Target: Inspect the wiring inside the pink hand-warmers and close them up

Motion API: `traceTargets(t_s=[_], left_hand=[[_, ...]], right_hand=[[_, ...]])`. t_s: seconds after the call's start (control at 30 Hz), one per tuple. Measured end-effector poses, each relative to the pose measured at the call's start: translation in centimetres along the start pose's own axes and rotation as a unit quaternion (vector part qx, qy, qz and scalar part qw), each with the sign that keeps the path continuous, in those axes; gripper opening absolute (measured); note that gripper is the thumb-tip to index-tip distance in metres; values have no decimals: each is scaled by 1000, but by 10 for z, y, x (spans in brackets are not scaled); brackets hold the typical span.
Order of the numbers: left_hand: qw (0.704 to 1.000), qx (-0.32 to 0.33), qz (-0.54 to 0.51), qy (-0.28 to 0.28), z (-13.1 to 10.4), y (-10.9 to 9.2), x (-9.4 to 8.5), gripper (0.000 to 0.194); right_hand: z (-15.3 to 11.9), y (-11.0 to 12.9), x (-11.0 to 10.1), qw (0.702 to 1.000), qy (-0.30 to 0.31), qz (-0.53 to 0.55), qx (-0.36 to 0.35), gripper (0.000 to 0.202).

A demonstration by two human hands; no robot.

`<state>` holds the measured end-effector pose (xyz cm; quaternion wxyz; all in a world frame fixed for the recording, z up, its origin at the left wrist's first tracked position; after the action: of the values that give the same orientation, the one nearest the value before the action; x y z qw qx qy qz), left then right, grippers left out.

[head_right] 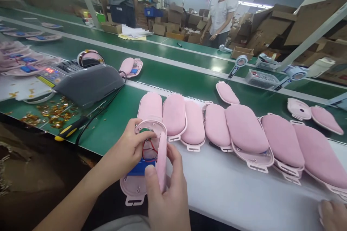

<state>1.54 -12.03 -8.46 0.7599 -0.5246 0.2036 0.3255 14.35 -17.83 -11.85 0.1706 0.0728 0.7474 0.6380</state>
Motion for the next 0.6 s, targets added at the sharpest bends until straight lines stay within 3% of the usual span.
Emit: traceTargets(t_s=[0.13,0.23,0.33,0.47,0.6], left_hand=[[997,-11,57,-50,-3,-10,1,30],[996,-38,61,-48,-5,-12,1,29],[999,-27,38,-25,-7,-15,0,34],[998,-17,-55,16,-11,-16,-2,39],[989,-25,-143,-6,-14,-15,-10,33]], right_hand=[[-15,-10,-1,993,-60,-72,-67,57],[-27,-26,1,991,-75,-72,-87,64],[-24,-39,-3,995,-81,4,-61,66],[-4,-41,-6,987,-40,157,16,64],[14,-32,-6,982,-11,186,40,58]])
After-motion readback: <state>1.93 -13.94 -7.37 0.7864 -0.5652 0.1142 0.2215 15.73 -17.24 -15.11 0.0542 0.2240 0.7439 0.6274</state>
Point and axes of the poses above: each hand's wrist, its own z-axis towards the middle knuckle, its own x-axis out of the palm, y = z × x, the point moved 9 cm from there along z, towards the middle knuckle, and after that the axes turned 15 degrees about -y, right-handed, at the moved point
